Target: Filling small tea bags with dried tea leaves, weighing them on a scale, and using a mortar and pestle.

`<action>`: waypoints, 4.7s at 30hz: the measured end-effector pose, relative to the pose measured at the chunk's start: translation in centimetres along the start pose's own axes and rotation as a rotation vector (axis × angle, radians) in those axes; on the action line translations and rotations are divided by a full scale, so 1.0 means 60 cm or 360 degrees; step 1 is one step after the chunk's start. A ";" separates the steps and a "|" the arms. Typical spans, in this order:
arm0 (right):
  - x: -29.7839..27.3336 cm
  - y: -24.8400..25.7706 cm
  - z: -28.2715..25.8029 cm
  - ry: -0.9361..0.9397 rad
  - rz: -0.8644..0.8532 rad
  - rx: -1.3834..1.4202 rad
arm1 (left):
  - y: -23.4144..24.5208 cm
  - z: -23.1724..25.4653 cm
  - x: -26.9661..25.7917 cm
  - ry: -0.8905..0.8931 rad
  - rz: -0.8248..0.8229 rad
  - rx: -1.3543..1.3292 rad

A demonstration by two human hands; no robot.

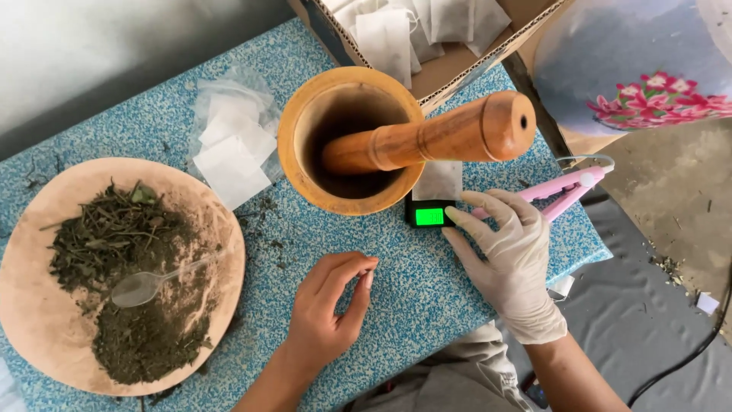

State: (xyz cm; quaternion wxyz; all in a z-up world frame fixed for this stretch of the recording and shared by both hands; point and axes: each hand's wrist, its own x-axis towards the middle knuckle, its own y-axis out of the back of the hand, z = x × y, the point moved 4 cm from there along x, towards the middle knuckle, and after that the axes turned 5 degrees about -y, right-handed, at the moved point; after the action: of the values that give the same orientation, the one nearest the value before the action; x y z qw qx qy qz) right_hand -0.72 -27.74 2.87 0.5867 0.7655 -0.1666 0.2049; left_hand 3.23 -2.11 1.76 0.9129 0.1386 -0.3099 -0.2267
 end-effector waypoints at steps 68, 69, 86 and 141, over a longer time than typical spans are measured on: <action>0.486 -0.077 0.175 -0.0605 -0.1262 0.0107 | 0.017 0.017 0.008 -0.0032 -0.0085 -0.0218; 0.491 -0.115 0.208 -0.0444 -0.1279 -0.0150 | 0.017 0.019 0.004 0.0007 -0.0100 -0.0240; 0.056 0.066 0.074 -0.0495 0.0662 0.0210 | 0.029 0.018 0.008 -0.0075 0.0214 -0.0163; 0.178 -0.007 -0.303 0.0588 0.0114 0.0929 | 0.230 0.086 0.013 0.0265 0.1021 0.0108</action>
State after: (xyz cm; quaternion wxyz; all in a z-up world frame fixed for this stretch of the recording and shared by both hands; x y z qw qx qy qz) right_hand 6.50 -10.20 12.11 0.3556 0.8447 -0.0188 0.3995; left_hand 5.04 8.77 11.58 0.9548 0.0825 -0.2694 0.0948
